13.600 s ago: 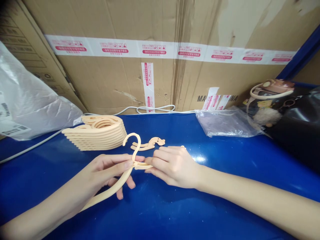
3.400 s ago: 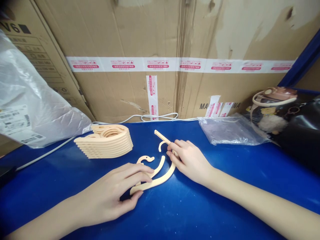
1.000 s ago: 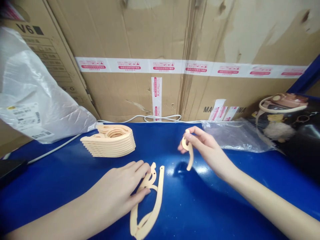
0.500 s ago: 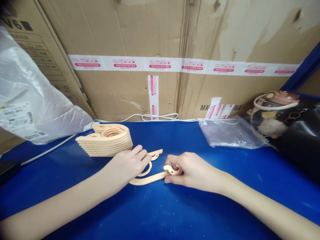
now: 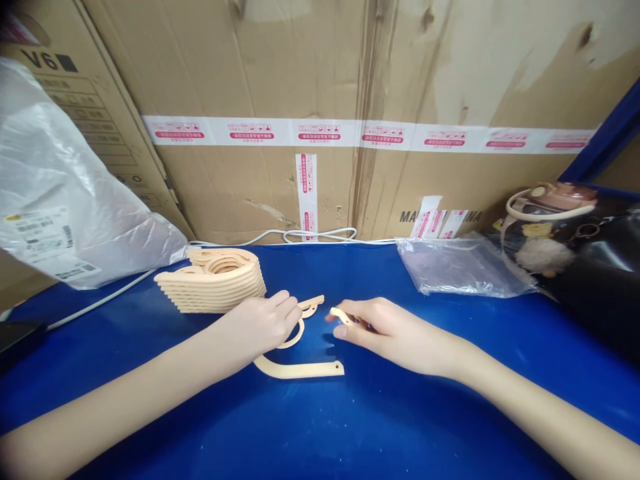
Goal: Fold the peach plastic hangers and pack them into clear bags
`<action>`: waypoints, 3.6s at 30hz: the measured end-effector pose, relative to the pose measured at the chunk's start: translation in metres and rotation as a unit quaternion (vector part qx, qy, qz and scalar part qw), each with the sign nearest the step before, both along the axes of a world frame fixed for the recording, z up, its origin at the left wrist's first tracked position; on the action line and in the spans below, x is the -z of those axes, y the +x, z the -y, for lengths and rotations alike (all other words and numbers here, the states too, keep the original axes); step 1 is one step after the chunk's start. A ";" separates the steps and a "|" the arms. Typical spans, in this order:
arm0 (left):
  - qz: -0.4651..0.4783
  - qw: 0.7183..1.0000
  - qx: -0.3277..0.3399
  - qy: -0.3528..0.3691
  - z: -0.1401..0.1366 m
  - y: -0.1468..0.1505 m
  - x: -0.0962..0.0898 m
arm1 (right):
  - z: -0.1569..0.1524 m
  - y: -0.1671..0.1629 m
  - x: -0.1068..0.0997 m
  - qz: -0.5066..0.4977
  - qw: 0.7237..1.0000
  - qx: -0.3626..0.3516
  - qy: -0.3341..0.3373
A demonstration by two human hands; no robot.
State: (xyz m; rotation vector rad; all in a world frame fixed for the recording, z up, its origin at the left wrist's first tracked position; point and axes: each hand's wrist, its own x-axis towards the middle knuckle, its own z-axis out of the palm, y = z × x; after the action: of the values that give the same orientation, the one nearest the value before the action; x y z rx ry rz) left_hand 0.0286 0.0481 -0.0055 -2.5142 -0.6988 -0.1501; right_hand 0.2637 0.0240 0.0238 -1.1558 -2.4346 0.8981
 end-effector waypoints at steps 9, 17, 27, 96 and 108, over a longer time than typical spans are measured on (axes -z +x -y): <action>0.116 0.992 -0.013 -0.055 0.028 -0.001 -0.008 | -0.005 0.003 0.005 0.069 0.992 0.024 0.101; 0.154 0.930 0.011 -0.334 0.042 -0.009 0.000 | 0.001 -0.002 0.007 0.095 0.991 0.039 0.090; 0.226 0.890 -0.021 -0.395 0.043 -0.012 0.002 | 0.002 -0.003 0.013 0.058 0.994 0.071 0.053; 0.257 0.883 -0.024 -0.391 0.037 -0.014 0.009 | 0.013 -0.016 0.025 0.064 0.994 0.048 0.080; 0.259 0.882 -0.010 -0.393 0.036 -0.016 0.010 | 0.011 -0.012 0.038 0.193 0.881 -0.007 0.433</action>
State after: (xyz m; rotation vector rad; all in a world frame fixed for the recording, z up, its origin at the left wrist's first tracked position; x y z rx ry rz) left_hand 0.0129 0.0120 -0.0157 -3.2766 -1.1811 -0.6703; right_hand 0.2516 0.0131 -0.0147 -0.9914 -2.6378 -0.4854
